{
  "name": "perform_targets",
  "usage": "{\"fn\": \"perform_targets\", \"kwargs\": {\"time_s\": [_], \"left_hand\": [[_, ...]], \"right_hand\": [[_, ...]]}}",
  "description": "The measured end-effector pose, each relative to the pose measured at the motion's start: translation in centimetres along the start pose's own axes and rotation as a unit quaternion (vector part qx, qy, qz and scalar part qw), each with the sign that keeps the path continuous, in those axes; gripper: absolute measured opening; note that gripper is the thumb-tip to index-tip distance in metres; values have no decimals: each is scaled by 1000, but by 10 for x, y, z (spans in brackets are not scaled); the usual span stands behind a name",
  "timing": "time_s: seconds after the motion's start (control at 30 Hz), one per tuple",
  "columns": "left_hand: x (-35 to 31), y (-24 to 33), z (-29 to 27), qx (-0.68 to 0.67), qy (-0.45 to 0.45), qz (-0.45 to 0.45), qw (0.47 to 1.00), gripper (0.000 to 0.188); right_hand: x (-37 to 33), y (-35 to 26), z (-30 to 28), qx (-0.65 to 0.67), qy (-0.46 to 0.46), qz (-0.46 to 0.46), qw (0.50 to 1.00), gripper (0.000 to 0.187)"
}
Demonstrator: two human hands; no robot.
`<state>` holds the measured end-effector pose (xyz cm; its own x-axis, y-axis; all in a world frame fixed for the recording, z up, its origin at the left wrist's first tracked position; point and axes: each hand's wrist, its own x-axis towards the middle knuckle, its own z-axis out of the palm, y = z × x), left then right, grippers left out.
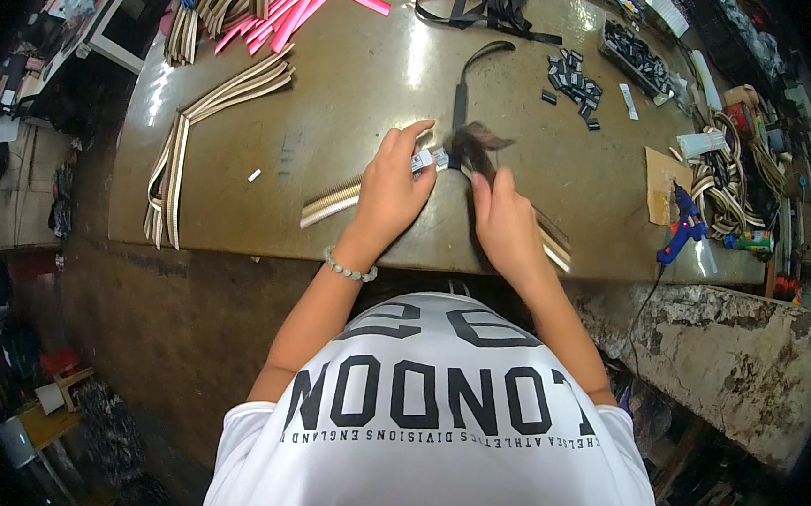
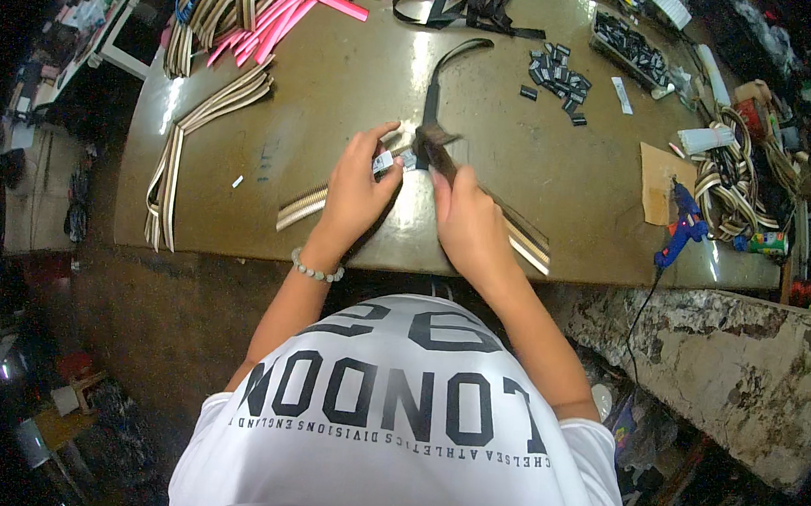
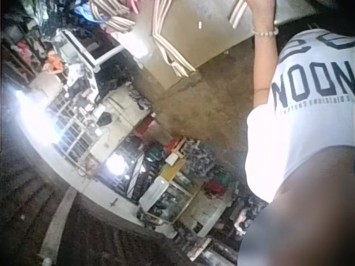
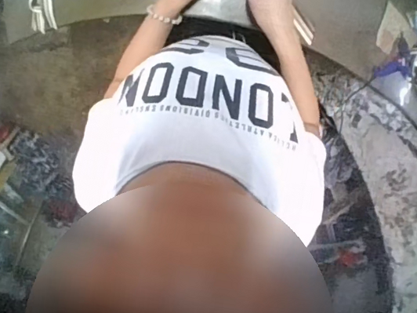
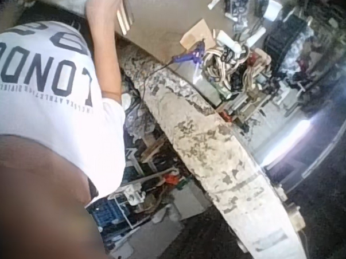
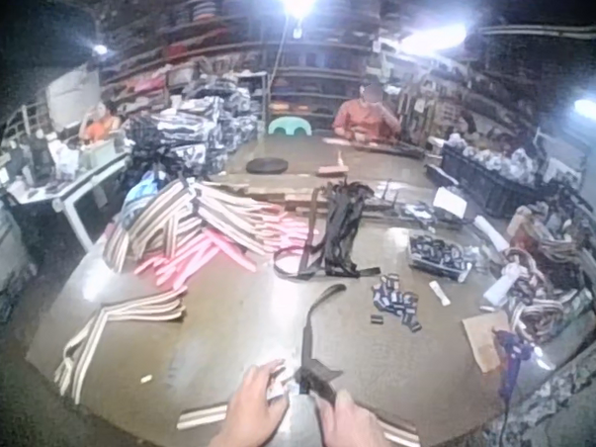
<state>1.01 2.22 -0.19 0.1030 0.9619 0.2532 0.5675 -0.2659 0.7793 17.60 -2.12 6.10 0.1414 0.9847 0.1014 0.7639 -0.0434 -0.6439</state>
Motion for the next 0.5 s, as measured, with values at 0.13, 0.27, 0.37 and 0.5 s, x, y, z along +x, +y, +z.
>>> {"fn": "perform_targets", "kwargs": {"time_s": [0.13,0.27,0.37,0.5], "left_hand": [[-2,-6,-1,-7,-21,5,1000,46],[-2,-12,-1,-49,-3,16,999,45],[-2,-9,-1,-48,-10,6,999,40],[-7,5,4,45,-49,-14,998,34]], "right_hand": [[-6,4,8,68,-24,-34,997,25],[-23,4,8,16,-33,-2,999,26],[-24,9,9,-49,-76,43,995,33],[-19,54,-13,-20,8,80,997,32]]}}
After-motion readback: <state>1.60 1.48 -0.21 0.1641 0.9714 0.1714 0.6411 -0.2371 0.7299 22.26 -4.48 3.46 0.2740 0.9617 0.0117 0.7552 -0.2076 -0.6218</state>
